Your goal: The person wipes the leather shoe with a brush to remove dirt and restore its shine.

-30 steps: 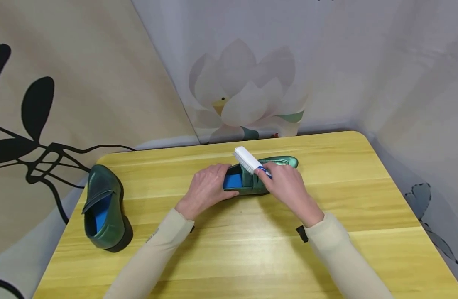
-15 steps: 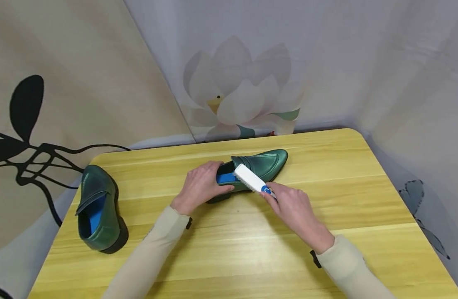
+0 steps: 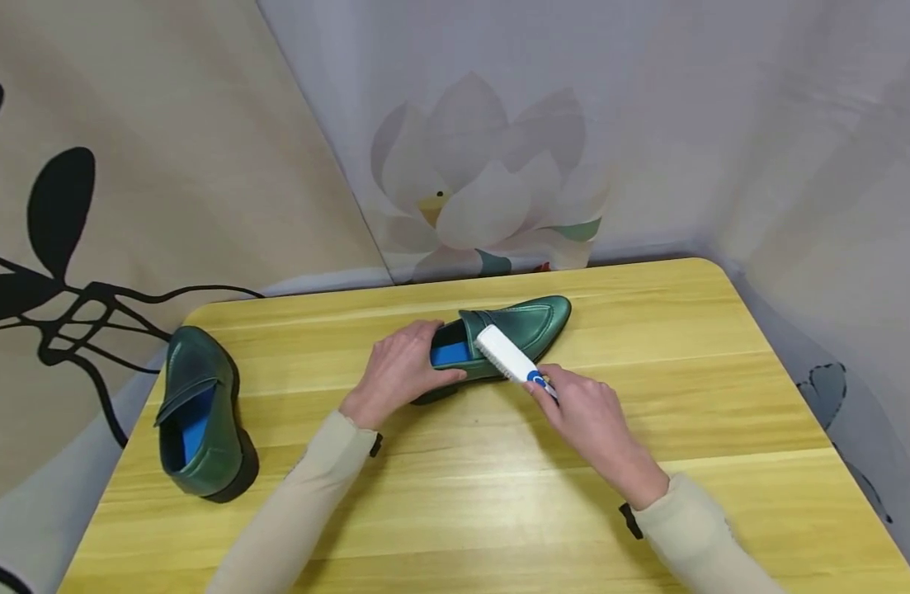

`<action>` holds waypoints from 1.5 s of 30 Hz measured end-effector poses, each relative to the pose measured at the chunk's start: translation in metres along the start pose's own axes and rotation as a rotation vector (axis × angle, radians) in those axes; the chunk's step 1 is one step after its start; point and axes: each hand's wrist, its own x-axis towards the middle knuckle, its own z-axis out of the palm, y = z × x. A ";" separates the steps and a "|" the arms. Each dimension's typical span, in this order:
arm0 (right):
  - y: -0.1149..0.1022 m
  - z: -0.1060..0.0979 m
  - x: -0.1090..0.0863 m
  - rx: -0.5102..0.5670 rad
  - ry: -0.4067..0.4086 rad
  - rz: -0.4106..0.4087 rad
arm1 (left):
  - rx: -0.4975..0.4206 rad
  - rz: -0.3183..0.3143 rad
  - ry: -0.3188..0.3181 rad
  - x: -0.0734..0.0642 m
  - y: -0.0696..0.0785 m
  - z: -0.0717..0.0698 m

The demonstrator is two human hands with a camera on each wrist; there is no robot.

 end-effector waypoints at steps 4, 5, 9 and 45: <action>0.000 0.006 0.019 0.000 0.015 0.035 | 0.033 0.027 0.016 0.001 0.003 0.003; 0.001 0.007 0.026 -0.004 0.020 0.047 | 0.041 0.033 0.018 0.001 0.004 0.003; 0.000 0.005 0.054 -0.021 -0.004 0.089 | 0.055 0.042 0.017 0.001 0.006 0.005; 0.035 -0.001 0.014 -0.120 0.007 0.121 | 0.052 0.060 0.003 -0.002 -0.006 -0.001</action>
